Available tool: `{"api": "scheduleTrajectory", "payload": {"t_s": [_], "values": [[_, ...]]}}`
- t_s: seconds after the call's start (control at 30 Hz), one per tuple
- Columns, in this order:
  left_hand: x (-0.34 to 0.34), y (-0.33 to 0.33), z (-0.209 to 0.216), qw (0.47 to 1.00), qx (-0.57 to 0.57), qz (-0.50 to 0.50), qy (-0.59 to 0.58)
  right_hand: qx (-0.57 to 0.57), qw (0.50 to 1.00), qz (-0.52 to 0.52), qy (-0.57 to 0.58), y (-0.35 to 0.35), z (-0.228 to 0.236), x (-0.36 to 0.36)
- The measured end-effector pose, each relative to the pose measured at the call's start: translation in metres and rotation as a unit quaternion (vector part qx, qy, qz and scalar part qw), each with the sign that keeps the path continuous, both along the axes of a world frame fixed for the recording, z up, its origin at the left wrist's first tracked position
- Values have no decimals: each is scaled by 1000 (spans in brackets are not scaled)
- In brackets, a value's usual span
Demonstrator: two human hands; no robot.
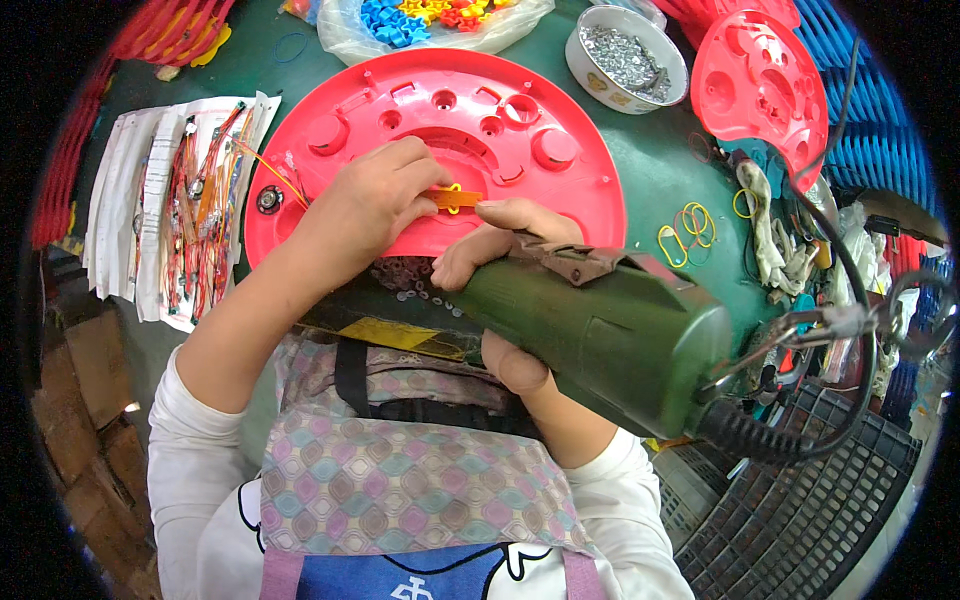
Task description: The person assembles small plastic components into a red plastic base. They place colorful star-shaped pieces into recesses, insert a small motor, and use a green electric screwdriver to secure parts with screws. The person repeats this process for multiple units.
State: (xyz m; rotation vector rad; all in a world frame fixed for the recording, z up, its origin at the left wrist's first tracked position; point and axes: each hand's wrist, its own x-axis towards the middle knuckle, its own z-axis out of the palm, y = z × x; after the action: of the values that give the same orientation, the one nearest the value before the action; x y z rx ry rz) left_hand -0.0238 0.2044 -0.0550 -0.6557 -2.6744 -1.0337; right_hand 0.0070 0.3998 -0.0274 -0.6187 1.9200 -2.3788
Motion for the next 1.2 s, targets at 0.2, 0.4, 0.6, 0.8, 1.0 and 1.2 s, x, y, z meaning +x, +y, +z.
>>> {"api": "scheduleTrajectory", "payload": {"t_s": [0.2, 0.4, 0.6, 0.8, 1.0, 1.2], "values": [[0, -9, 4, 997, 53, -34, -35, -114, 991, 32, 64, 8, 3, -8], [5, -21, 15, 986, 100, -70, -112, -180, 972, 22, 149, 13, 40, -35], [0, -14, 17, 984, 110, -86, -114, -185, 972, 37, 137, -1, 27, -62], [-1, -10, 12, 991, 95, -41, -90, -180, 974, 39, 129, -3, 25, -68], [-2, -8, 11, 994, 90, -31, -61, -172, 974, 75, 131, -4, 22, -73], [-2, -2, 16, 994, 90, 14, -65, -155, 977, 81, 121, -5, 24, -72]]}}
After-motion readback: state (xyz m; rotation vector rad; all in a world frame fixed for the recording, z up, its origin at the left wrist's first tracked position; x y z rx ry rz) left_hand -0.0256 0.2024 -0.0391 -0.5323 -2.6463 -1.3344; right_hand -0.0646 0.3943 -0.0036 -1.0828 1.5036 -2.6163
